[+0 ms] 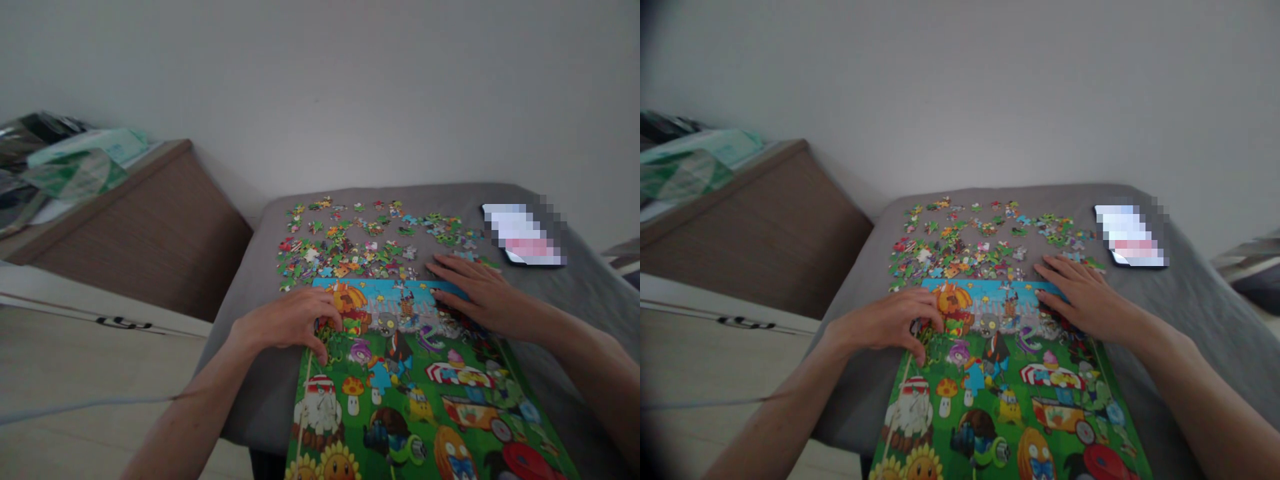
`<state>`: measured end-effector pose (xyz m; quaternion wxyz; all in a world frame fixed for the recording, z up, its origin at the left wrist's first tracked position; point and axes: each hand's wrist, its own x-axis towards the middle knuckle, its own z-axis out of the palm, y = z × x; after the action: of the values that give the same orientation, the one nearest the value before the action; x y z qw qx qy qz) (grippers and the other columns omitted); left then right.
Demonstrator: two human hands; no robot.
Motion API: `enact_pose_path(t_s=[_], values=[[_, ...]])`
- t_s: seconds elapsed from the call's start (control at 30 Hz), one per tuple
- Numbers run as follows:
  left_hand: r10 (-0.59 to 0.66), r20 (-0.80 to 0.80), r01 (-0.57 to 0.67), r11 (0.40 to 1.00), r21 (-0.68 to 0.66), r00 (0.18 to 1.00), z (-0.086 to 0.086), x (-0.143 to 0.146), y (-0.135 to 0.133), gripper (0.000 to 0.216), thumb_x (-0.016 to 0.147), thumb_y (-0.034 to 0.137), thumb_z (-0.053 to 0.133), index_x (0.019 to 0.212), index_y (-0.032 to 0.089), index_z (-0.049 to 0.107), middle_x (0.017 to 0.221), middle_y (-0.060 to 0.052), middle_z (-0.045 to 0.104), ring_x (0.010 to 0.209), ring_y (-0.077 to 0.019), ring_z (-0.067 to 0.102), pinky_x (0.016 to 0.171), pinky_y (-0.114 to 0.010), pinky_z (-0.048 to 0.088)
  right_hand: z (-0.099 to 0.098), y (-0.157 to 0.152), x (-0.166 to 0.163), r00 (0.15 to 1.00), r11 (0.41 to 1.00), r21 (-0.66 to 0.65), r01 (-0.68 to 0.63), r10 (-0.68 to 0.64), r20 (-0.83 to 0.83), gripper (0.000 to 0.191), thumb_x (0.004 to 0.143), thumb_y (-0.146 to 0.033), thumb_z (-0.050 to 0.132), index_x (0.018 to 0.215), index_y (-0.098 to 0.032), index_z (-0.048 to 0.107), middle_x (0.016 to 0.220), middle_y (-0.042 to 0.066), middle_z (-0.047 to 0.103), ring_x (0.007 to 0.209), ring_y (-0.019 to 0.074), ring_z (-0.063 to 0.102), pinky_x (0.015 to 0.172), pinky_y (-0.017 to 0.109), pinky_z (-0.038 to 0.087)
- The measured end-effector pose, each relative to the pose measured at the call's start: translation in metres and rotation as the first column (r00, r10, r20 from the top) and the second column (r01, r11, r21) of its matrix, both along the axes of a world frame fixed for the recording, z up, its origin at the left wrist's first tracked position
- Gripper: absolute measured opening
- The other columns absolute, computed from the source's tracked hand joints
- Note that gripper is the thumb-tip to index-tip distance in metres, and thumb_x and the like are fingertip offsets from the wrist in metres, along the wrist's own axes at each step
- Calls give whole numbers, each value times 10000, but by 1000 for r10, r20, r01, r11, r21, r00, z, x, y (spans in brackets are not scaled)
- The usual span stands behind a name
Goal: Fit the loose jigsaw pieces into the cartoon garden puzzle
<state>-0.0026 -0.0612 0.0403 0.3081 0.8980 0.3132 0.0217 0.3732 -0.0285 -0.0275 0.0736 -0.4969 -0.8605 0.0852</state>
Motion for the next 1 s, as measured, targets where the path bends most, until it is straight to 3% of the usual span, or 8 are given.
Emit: enact_pose_path(t_s=[0.57,0.77,1.0], values=[[-21,-7,21,999,-47,1000,0,1,0,291,733,420,841,783,205,651,846,21,601,855,-167,560,755,-278,369,3,-1,-1,1000,1000,-20,-3,3,-4,664,968,-610,305,1480,-220,471,1549,125,422,1411,364,389,1132,604,333],[49,-17,-50,999,-5,999,-1,-3,-2,427,683,447,868,986,225,665,1036,-15,620,995,-211,556,840,-307,378,0,-1,2,1000,1000,12,-15,15,-12,662,973,-616,290,1479,-229,469,1544,136,427,1409,360,395,1114,614,350],[37,-29,-38,999,-16,999,0,-2,-2,343,698,472,848,880,225,694,989,-4,629,975,-203,557,832,-298,379,-3,0,2,1000,1000,24,-8,8,-13,639,971,-612,294,1474,-261,474,1540,120,438,1404,350,406,1108,605,364]])
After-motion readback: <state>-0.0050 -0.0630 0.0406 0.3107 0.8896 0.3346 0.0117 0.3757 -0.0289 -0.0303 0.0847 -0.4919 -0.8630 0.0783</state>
